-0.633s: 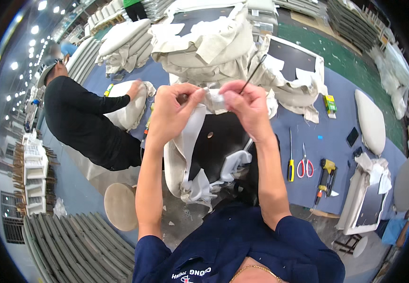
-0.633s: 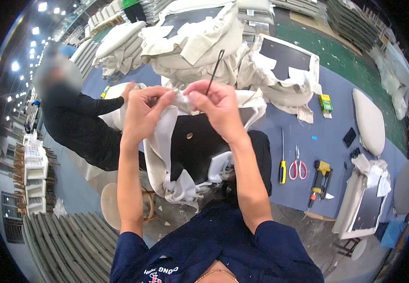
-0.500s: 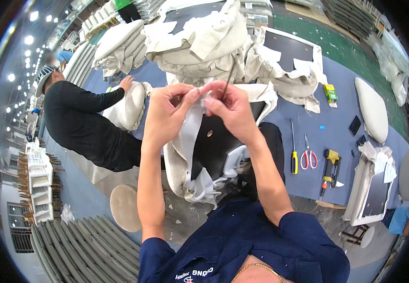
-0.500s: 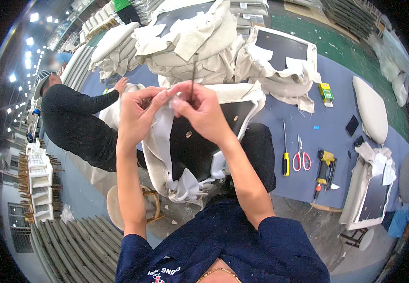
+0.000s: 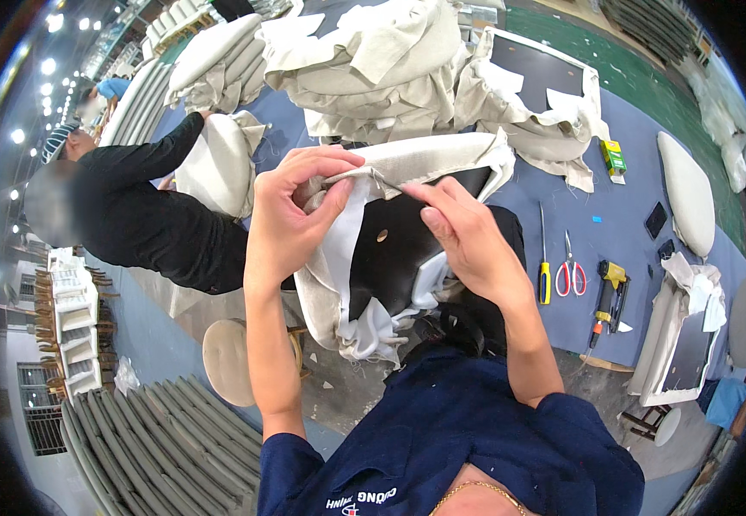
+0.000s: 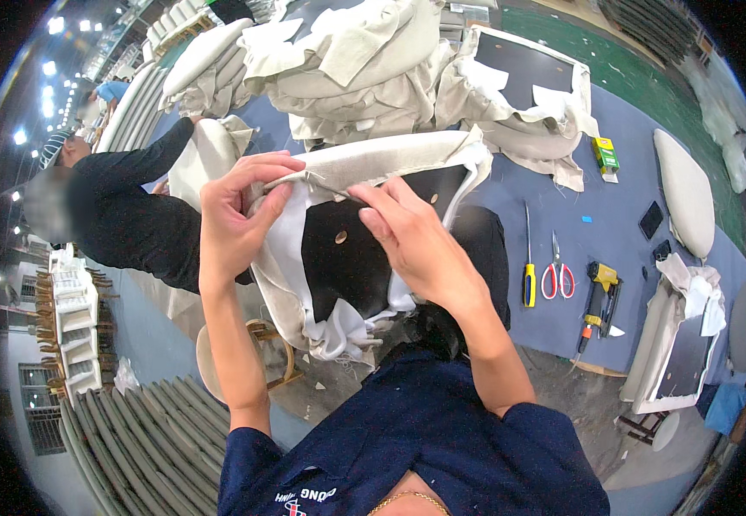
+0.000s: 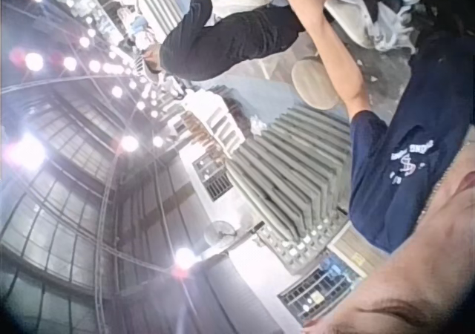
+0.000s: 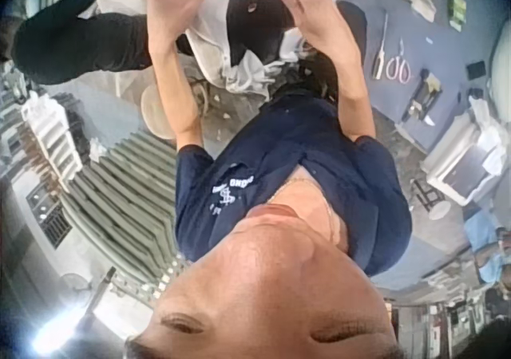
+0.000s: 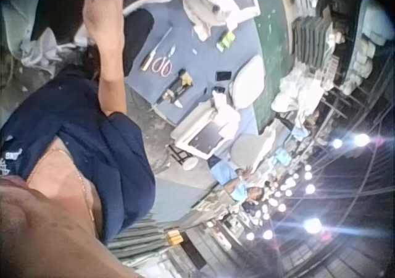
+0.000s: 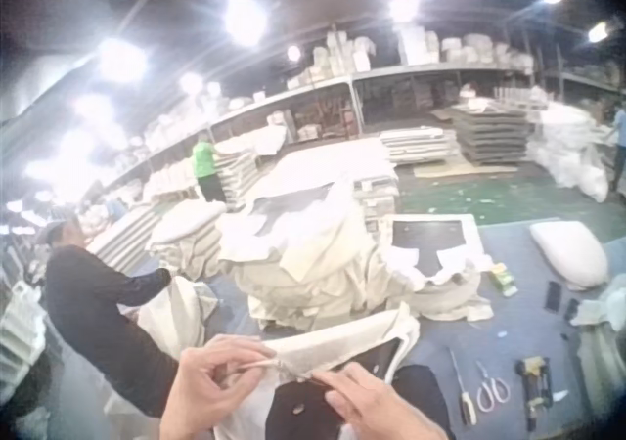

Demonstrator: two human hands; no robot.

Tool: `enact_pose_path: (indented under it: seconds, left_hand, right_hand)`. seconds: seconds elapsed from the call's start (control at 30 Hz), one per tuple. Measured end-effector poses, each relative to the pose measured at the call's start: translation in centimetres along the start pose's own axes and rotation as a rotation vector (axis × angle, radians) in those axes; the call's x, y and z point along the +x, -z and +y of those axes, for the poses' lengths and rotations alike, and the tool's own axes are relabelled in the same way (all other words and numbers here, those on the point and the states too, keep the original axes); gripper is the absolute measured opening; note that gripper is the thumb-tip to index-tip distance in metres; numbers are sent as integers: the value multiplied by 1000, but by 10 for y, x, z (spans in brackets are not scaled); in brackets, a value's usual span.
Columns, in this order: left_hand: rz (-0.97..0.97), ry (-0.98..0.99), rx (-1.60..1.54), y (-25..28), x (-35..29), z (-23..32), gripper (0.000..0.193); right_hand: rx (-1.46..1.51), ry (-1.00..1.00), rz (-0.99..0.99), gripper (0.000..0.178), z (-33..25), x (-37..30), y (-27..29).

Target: The person trims excess fabric from foam cushions using scissors and secures the fabric to the cushion frame with a staple gun. They repeat this process on multiple cushions, adjusting the fabric and removing excess material as needed.

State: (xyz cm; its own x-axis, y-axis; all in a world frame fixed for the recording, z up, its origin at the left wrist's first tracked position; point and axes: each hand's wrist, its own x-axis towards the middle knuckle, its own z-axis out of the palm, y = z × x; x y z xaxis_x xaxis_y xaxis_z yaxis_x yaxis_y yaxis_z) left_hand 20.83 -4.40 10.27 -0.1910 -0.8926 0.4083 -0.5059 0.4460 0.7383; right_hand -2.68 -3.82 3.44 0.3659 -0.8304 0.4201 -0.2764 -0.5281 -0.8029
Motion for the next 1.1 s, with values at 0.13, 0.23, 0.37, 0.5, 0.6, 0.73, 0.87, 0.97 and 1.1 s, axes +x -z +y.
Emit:
enact_pose_path:
  seconds: [0.13,0.23,0.37,0.5,0.6,0.73,0.87,0.97,1.1]
  left_hand:
    - [17,13,-15,-3,-2,0,18]
    - [14,-27,11,-1,-3,0,19]
    - [21,-34,36,-1,-7,3,19]
    - [12,-24,48,0,-12,4,20]
    - [-1,-93,88,3,-16,-2,23]
    - [24,-137,41,0,-21,-3,27]
    - [40,-105,-6,0,-25,2,30]
    - [31,-213,66,1,-25,-2,32]
    - [61,-226,71,-8,-28,-2,36]
  right_hand:
    - [43,38,105,17,9,-3,3]
    - [-27,116,124,13,10,-3,0]
    - [-44,130,129,9,7,-4,-7]
    - [-43,87,206,10,2,-7,-18]
    - [-65,86,292,11,-5,-10,-28]
    - [-7,59,337,11,-9,-12,-36]
    - [83,-26,338,9,-13,-17,-47]
    - [253,-19,412,7,-15,-16,-60]
    - [248,-25,477,8,-19,-14,-62]
